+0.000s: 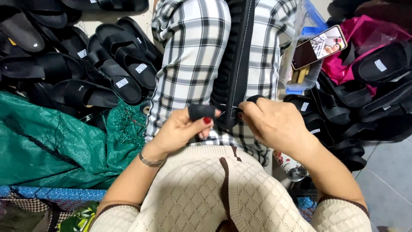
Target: The person hand-stitches the sole of a black sandal while sitting on the floor surrounded by other shoes.
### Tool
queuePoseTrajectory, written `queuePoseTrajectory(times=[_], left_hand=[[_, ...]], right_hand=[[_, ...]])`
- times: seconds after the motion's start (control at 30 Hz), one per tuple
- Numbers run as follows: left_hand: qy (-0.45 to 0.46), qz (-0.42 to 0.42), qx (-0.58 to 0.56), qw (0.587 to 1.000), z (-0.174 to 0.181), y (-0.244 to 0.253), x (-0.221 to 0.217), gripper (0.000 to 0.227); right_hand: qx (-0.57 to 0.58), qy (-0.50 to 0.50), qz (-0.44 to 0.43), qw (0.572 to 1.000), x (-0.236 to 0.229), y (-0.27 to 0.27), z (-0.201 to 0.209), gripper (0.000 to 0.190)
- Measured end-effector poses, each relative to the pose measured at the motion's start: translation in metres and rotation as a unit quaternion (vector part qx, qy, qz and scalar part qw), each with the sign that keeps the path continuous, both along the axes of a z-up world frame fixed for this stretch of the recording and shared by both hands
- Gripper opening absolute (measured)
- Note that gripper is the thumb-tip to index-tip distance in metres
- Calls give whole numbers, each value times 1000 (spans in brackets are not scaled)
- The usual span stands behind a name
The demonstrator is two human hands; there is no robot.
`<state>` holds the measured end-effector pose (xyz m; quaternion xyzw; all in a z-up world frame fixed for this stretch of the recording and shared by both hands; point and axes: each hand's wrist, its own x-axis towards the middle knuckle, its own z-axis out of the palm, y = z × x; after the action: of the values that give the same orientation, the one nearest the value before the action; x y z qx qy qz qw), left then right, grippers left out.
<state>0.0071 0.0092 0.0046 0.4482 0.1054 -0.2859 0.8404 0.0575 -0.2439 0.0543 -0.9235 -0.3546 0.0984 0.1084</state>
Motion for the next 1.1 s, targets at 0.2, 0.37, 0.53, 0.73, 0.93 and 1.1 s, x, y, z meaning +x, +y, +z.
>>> queuePoseTrajectory(times=[0.2, 0.37, 0.53, 0.73, 0.93, 1.1], left_hand=[[31, -43, 170, 984, 1, -9, 4, 28], [-269, -21, 459, 846, 12, -29, -8, 36], [10, 23, 243, 970, 22, -20, -4, 23], [51, 37, 259, 964, 14, -11, 7, 20], [-325, -87, 551, 764, 94, 46, 38, 63], [-243, -174, 196, 934, 77, 12, 17, 95]], right_hand=[[21, -5, 1, 1000, 0, 0, -7, 16], [-1, -9, -3, 1000, -8, 4, -1, 25], [-12, -2, -9, 1000, -9, 3, 0, 29], [-19, 24, -14, 999, -9, 2, 0, 30], [48, 359, -108, 926, 22, -27, 20, 42], [100, -64, -183, 976, -11, -21, 41, 34]])
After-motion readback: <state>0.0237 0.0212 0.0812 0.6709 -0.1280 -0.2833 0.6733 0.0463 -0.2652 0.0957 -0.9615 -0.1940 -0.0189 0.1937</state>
